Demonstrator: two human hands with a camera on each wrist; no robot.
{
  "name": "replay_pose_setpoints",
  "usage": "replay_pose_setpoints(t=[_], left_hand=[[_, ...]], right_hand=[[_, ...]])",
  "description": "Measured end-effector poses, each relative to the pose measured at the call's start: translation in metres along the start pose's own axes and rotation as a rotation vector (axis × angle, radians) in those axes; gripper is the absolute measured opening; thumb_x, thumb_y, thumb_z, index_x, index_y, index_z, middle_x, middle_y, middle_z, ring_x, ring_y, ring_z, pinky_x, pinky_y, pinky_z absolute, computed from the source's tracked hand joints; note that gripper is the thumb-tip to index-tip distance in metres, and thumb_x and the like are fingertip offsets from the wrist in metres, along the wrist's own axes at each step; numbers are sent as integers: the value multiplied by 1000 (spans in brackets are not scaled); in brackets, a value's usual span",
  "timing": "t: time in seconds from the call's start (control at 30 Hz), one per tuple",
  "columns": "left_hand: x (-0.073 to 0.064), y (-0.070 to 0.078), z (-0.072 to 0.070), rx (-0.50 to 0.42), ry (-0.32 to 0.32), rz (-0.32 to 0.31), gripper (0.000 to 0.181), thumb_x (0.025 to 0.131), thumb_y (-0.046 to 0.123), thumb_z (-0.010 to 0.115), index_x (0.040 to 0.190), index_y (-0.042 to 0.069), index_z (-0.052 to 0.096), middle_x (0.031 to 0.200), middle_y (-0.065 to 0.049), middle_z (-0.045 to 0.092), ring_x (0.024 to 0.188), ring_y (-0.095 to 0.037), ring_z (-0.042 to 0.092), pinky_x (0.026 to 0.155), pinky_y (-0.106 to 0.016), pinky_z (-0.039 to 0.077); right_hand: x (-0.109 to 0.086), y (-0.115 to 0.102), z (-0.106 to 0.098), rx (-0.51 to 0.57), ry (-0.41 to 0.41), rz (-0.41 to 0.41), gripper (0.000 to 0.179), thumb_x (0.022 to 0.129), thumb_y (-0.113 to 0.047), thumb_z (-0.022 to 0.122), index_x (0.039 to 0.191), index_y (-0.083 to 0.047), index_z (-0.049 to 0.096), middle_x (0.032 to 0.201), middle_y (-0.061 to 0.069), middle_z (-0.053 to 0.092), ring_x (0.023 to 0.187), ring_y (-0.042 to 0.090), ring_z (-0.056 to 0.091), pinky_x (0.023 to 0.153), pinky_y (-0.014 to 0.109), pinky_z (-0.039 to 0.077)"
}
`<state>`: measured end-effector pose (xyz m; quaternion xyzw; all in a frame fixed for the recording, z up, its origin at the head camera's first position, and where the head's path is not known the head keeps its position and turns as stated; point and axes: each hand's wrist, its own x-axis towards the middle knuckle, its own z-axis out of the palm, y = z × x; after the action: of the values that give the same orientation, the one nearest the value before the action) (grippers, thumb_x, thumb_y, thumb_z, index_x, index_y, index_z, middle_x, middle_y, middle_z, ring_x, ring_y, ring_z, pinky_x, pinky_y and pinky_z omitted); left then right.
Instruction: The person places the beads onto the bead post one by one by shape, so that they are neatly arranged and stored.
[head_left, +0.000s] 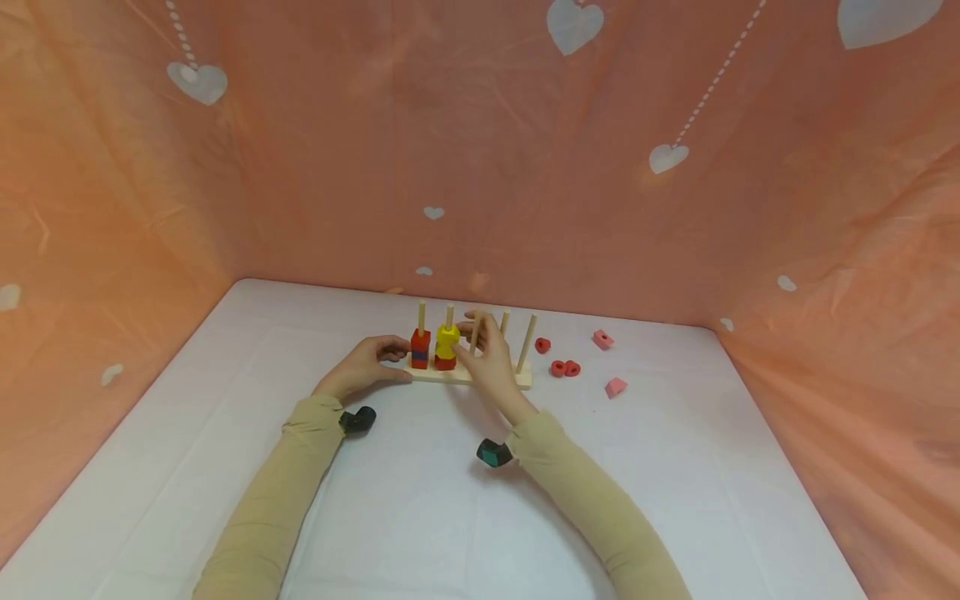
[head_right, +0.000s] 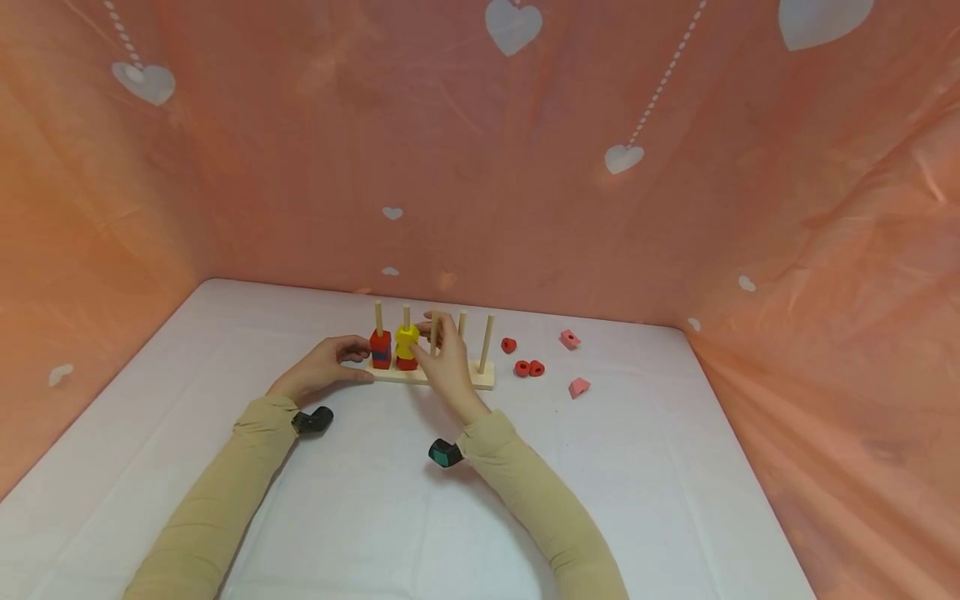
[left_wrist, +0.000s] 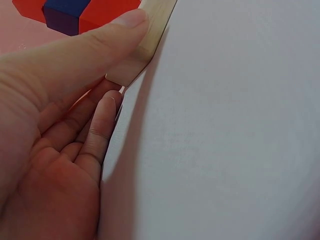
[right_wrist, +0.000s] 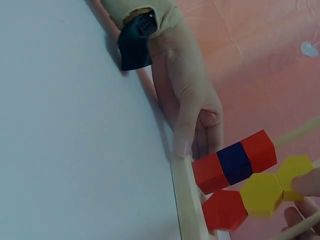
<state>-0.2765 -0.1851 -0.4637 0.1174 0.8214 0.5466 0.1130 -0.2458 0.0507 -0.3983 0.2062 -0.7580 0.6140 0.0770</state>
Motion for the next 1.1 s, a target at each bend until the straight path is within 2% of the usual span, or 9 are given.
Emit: replay_pose_setpoints(t=[0.2, 0.27, 0.4, 0.5, 0.67, 0.83, 1.03, 1.1], left_hand=[[-2, -1, -1, -8, -2, -5, 57, 76, 17, 83, 125, 5, 57, 123, -11, 55, 111, -27, 48, 98, -41, 38], [-6, 6, -1, -16, -9, -6, 56, 77, 14, 81, 126, 3, 56, 124, -14, 54, 112, -29, 48, 99, -42, 37], [-6, 6, 0, -36, -18, -11, 57, 78, 12, 80, 127, 1, 54, 125, -15, 53, 113, -30, 47, 100, -43, 36], [-2, -1, -1, -37, -16, -13, 58, 76, 15, 82, 126, 4, 55, 125, -13, 54, 112, -29, 47, 99, -42, 37], [-2, -2, -3, -23, -15, -3, 59, 75, 19, 83, 125, 5, 56, 123, -12, 55, 110, -27, 48, 98, -40, 39], [-1, -2, -4, -5, -18, 6, 60, 76, 21, 83, 126, 4, 55, 124, -12, 54, 111, -27, 48, 99, -41, 39], [-1, -1, -3, -16, -16, -5, 58, 76, 18, 83, 125, 5, 56, 123, -12, 55, 111, -28, 48, 99, -41, 38], [0, -1, -2, -13, -17, -4, 57, 76, 17, 82, 125, 4, 56, 123, -12, 55, 111, -28, 48, 99, -41, 38]], right_hand=[[-18, -15, -9, -5, -24, -38, 50, 83, 16, 62, 126, 17, 39, 121, 36, 51, 116, 49, 47, 101, 52, 35], [-24, -16, -12, -23, -31, -38, 52, 84, 12, 64, 128, 17, 38, 123, 36, 49, 117, 49, 46, 102, 52, 34], [-35, -18, -21, -53, -52, -31, 55, 85, 9, 65, 132, 16, 38, 128, 35, 48, 119, 48, 46, 102, 53, 34], [-44, -21, -31, -57, -69, -21, 54, 84, 12, 64, 132, 15, 39, 127, 35, 48, 117, 49, 48, 100, 55, 35], [-56, -23, -55, -72, -80, -34, 51, 83, 12, 65, 128, 16, 42, 121, 35, 52, 112, 49, 51, 94, 59, 39], [-63, -3, -86, -161, -20, -78, 48, 82, 11, 68, 125, 13, 48, 117, 30, 57, 108, 42, 55, 90, 57, 43], [-65, 23, -127, -292, 61, -16, 47, 82, 6, 70, 125, 6, 51, 117, 22, 60, 106, 39, 57, 91, 53, 44], [-65, 30, -139, -365, 85, 0, 46, 82, 5, 70, 124, 5, 52, 116, 21, 60, 107, 39, 56, 92, 52, 44]])
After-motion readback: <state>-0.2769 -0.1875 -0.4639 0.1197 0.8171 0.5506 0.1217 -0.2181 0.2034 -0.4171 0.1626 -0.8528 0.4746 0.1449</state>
